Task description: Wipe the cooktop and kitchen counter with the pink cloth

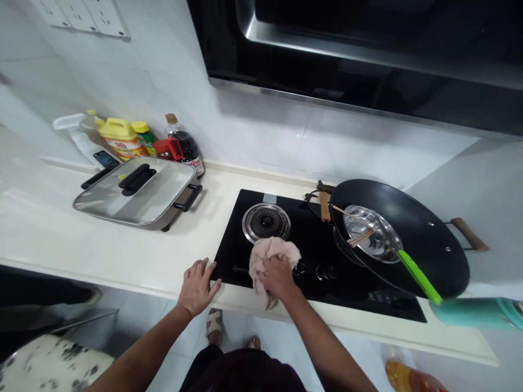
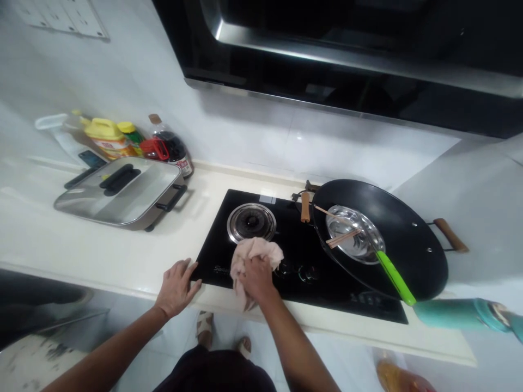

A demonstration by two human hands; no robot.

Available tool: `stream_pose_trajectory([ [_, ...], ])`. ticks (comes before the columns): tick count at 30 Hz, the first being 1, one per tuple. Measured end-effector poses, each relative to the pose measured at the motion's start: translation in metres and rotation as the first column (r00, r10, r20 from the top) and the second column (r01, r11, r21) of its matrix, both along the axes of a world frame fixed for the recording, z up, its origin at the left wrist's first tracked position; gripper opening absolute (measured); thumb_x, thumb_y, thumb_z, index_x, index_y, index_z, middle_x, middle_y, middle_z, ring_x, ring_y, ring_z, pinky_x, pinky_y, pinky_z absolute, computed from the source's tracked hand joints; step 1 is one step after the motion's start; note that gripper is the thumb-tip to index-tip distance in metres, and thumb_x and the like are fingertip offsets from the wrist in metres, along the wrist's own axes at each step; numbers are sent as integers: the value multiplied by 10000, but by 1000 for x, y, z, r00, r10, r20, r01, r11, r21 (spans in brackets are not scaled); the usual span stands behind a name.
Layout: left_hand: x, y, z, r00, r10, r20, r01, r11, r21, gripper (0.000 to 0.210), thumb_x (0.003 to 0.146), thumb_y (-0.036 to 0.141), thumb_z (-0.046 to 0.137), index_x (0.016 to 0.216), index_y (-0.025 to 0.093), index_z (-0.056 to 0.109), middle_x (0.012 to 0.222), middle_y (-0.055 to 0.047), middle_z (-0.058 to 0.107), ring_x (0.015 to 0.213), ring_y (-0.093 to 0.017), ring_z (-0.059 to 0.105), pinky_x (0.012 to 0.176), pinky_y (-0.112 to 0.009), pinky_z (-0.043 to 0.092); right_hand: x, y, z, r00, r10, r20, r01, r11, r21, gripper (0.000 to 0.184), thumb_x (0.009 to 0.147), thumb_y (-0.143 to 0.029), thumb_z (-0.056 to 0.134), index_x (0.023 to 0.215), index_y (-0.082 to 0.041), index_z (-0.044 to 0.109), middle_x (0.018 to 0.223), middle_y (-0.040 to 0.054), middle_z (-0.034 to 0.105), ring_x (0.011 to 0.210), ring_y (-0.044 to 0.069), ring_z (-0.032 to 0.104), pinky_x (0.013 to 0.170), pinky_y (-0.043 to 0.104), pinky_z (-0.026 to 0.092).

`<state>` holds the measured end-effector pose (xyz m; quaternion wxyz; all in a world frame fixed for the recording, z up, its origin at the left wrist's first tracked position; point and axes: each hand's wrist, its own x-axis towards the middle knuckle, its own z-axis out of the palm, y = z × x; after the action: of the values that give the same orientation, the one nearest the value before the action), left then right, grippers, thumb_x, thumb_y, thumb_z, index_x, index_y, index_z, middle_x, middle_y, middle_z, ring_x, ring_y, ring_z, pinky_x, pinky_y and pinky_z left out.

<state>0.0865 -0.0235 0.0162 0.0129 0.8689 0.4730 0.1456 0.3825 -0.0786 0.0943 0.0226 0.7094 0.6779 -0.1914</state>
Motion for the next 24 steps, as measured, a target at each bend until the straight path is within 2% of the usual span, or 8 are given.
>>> stream_pose_trajectory([
  [3, -1, 1, 0, 1000, -12, 0, 12, 1000, 7, 536, 960, 524, 488, 1343, 174, 625, 1381, -206, 593, 1305, -393, 483, 1019, -564, 439, -20, -14, -8, 996, -39, -80, 41, 999, 26, 362, 931, -446, 593, 1179, -193, 665, 1206, 140, 673, 1183, 308, 562, 1058, 466, 353],
  [6, -2, 2, 0, 1000, -9, -4, 9, 1000, 15, 535, 964, 518, 483, 1343, 168, 623, 1384, -210, 589, 1302, -391, 483, 1015, -561, 440, -17, -17, -12, 979, -182, -86, 190, 978, 90, 519, 870, -497, 688, 1271, -174, 627, 1371, 187, 582, 1281, 360, 502, 1095, 497, 346],
  [10, 0, 1, 1, 1000, -5, -22, 5, 1000, 23, 533, 967, 513, 484, 1349, 167, 617, 1387, -208, 583, 1294, -382, 486, 1021, -549, 435, -1, -11, -14, 963, -252, -94, 261, 959, 110, 896, 806, -489, 779, 1573, -258, 377, 1694, 188, 172, 1524, 485, 161, 1177, 665, 162],
  [13, 1, -1, 2, 1000, -2, -26, 3, 1000, 13, 537, 968, 510, 491, 1356, 160, 614, 1386, -212, 581, 1290, -385, 485, 1023, -551, 429, -8, -3, -17, 960, -245, -135, 249, 968, 15, 930, 817, -490, 757, 1614, -319, 311, 1726, 167, 44, 1535, 551, -29, 1137, 773, 54],
  [16, 0, -1, 2, 1000, -9, -26, 9, 1000, 9, 494, 990, 462, 462, 1357, 167, 611, 1386, -206, 582, 1296, -377, 480, 1021, -544, 427, -41, 1, -18, 964, -220, -150, 225, 974, 21, 914, 819, -544, 741, 1607, -309, 340, 1729, 181, 14, 1523, 571, -88, 1125, 793, -5],
  [18, -1, 0, 1, 999, -13, -33, 13, 1000, 16, 451, 1003, 414, 436, 1343, 180, 616, 1382, -193, 587, 1294, -368, 483, 1015, -535, 429, -67, 1, -18, 979, -124, -164, 137, 988, 74, 883, 816, -592, 736, 1580, -320, 386, 1734, 163, 36, 1534, 547, -62, 1139, 776, -24],
  [21, -4, 2, -1, 998, -31, -51, 32, 999, 29, 418, 1007, 372, 414, 1304, 169, 629, 1373, -192, 591, 1282, -364, 489, 1003, -528, 438, -93, 0, -21, 980, 59, -191, -28, 986, 162, 727, 845, -570, 721, 1496, -345, 488, 1728, 116, 137, 1549, 474, 55, 1178, 728, 11],
  [24, -5, 4, -2, 998, -38, -60, 40, 998, 49, 432, 1012, 375, 414, 1314, 144, 621, 1368, -203, 589, 1278, -366, 494, 994, -523, 444, -87, -8, -31, 970, 134, -205, -74, 958, 277, 578, 863, -475, 722, 1399, -313, 578, 1673, 108, 286, 1520, 401, 183, 1209, 647, 105],
])
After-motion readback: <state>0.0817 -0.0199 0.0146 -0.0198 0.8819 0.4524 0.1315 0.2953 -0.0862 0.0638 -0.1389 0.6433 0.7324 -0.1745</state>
